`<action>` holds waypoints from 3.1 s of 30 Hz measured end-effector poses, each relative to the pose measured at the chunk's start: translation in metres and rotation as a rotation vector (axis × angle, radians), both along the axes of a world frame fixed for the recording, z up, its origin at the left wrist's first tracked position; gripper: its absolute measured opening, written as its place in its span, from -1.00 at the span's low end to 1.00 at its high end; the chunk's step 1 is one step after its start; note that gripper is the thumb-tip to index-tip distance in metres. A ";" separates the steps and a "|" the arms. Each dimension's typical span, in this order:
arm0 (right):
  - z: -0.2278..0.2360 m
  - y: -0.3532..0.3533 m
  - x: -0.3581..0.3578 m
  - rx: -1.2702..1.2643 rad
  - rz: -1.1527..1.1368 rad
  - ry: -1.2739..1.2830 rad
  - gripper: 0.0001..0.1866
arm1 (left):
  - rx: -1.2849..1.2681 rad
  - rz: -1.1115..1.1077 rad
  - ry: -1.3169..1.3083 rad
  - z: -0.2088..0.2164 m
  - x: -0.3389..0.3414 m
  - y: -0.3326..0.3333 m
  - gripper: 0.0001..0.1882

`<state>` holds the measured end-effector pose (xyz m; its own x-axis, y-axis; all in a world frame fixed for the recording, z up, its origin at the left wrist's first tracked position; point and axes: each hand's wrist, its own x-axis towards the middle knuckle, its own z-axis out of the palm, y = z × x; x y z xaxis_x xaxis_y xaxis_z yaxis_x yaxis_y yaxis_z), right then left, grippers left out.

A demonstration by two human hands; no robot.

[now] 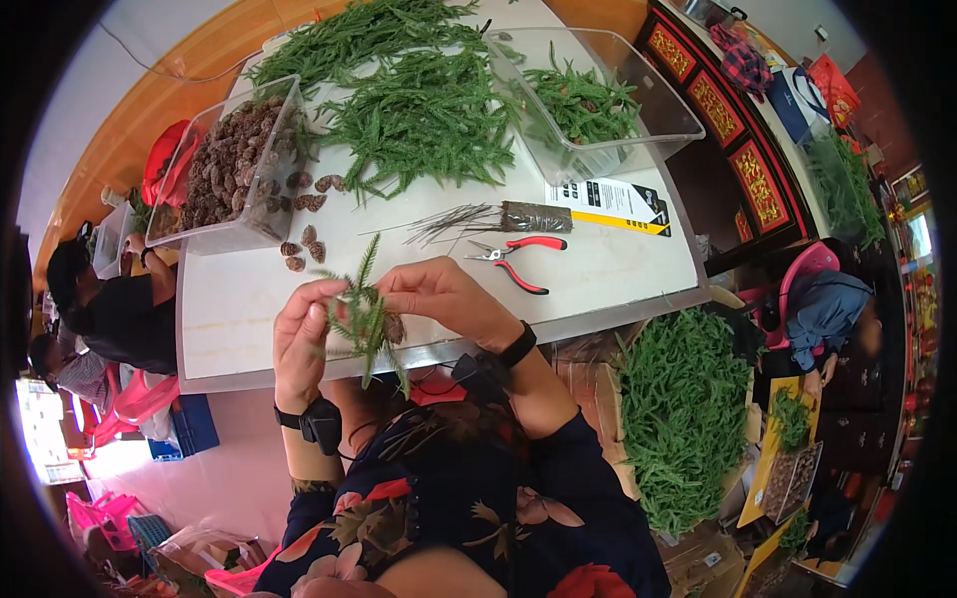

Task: Picking and cutting small seed-like objects from green leafy stems using hands and shears.

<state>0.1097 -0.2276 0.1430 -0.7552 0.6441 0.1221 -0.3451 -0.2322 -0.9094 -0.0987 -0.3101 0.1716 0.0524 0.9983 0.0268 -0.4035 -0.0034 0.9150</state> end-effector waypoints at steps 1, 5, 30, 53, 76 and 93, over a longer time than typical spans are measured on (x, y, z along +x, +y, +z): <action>-0.001 0.001 0.002 -0.034 0.042 -0.023 -0.81 | 0.149 0.018 0.271 0.004 -0.001 0.001 -0.61; -0.008 0.001 0.003 -0.128 0.131 -0.063 -0.79 | 0.483 0.110 0.904 0.022 0.002 0.003 -0.68; 0.017 -0.023 -0.018 0.508 -0.524 -0.335 -0.88 | -0.091 0.345 0.499 -0.018 0.023 0.028 -0.85; -0.015 -0.023 -0.012 0.884 -0.743 -0.688 -0.92 | -0.232 0.232 0.237 -0.057 0.037 0.021 -0.81; -0.025 -0.029 -0.006 0.827 -0.702 -0.767 -0.92 | -0.138 0.342 0.285 -0.069 0.047 0.012 -0.82; -0.032 -0.019 0.001 0.803 -0.732 -0.774 -0.92 | -0.181 0.303 0.262 -0.073 0.049 0.019 -0.81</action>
